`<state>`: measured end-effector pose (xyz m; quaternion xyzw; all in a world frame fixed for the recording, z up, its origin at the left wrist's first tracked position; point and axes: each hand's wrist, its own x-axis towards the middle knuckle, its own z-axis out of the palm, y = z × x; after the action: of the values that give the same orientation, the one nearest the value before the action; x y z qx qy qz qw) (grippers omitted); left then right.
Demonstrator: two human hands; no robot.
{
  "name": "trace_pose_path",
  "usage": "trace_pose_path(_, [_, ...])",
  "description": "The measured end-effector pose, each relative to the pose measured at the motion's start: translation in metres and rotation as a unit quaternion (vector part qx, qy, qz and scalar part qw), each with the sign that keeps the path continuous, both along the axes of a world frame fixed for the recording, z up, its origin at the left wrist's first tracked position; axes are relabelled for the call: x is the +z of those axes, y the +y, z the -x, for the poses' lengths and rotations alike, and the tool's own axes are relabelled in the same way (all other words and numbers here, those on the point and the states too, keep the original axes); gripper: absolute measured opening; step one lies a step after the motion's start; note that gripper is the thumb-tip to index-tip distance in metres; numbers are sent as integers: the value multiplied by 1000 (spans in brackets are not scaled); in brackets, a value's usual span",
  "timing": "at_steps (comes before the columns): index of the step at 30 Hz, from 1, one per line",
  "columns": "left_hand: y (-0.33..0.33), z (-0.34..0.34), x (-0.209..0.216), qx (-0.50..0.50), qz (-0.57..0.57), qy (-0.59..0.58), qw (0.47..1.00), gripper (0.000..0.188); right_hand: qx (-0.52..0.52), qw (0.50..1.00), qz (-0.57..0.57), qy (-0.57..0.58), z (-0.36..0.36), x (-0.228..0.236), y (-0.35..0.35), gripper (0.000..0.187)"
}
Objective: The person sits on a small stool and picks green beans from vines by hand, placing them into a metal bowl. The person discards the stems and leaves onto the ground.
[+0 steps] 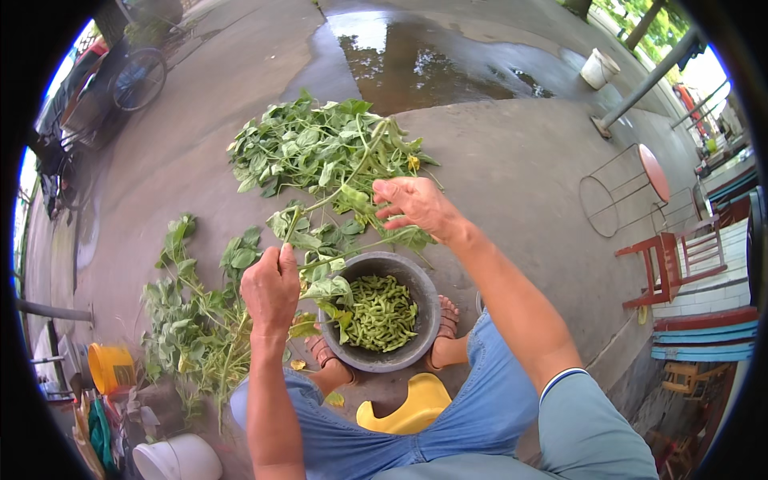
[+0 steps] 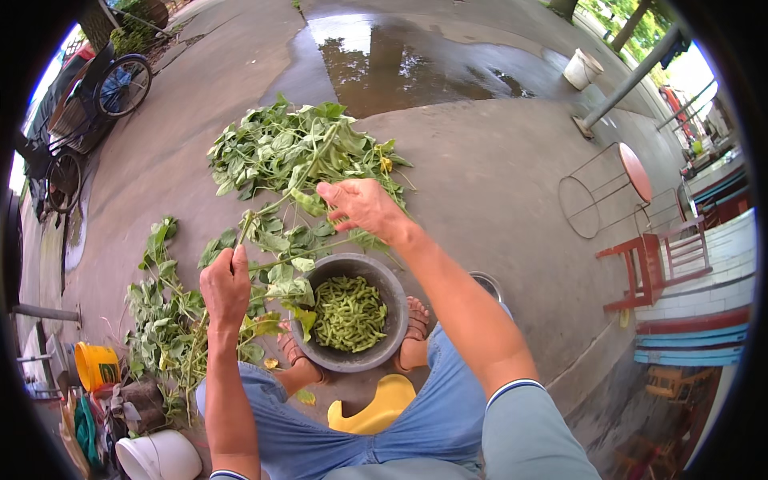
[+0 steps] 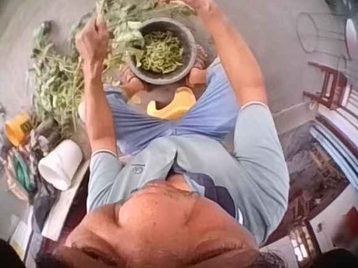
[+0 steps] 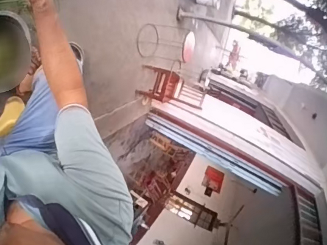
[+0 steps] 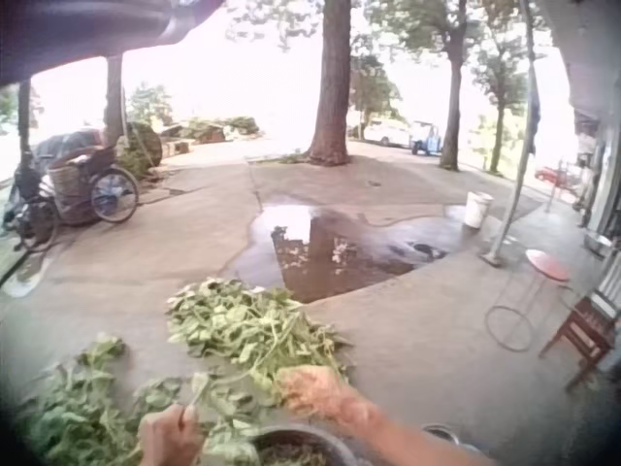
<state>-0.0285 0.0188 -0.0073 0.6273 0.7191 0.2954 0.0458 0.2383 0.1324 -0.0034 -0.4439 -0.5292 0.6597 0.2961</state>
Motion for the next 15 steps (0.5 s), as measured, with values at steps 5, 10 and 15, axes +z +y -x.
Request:
trace_pose_path(5, [1,-5,1,-63,14,-41,997,39,49,976,128,170,14,-7,-4,50])
trace_pose_path(10, [-1,1,-3,-92,6,-33,995,22,136,978,113,108,10,-14,-12,31])
trace_pose_path(15, [6,-23,5,-136,-128,-10,982,39,181,975,66,113,24,-34,-25,27])
